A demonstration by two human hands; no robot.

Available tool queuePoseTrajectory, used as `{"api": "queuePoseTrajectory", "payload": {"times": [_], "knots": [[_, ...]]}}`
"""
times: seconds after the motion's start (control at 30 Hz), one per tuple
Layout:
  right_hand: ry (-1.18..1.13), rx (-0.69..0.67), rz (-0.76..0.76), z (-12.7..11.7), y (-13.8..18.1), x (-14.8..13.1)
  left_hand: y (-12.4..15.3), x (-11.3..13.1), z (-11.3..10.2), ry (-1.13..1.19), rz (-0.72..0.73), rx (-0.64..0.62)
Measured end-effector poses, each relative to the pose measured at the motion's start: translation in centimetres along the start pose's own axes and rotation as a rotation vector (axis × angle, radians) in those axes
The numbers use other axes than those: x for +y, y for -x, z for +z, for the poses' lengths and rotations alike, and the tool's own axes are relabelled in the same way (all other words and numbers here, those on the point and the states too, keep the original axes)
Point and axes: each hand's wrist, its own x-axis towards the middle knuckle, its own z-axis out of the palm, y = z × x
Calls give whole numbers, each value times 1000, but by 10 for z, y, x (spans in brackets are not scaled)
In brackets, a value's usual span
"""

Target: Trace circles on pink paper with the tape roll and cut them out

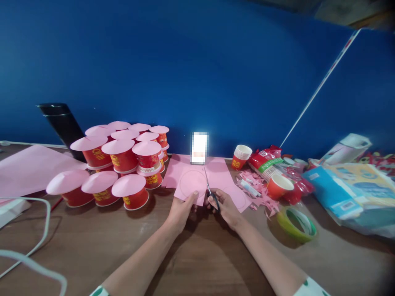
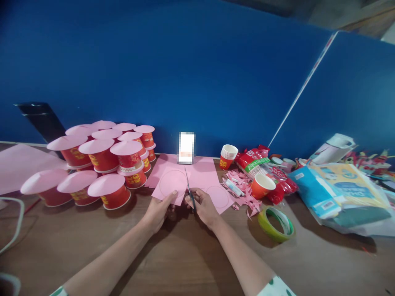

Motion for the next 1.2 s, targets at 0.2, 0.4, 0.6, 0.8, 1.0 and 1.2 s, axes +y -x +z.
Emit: {"api": "queuePoseTrajectory", "payload": {"times": [0.2, 0.4, 0.6, 0.8, 1.0, 1.2], "knots": [[18, -12, 1, -2, -1, 1, 0, 1, 0, -2, -2, 16], [4, -12, 11, -1, 0, 1, 0, 1, 0, -3, -6, 10], [17, -11, 17, 0, 1, -3, 3, 5, 3, 13, -19, 66], [11, -14, 15, -1, 1, -2, 1, 3, 1, -3, -24, 43], [-12, -25, 10, -1, 0, 0, 1, 2, -1, -17, -31, 29], [-6, -30, 13, -1, 0, -1, 0, 0, -2, -29, -15, 8]]}}
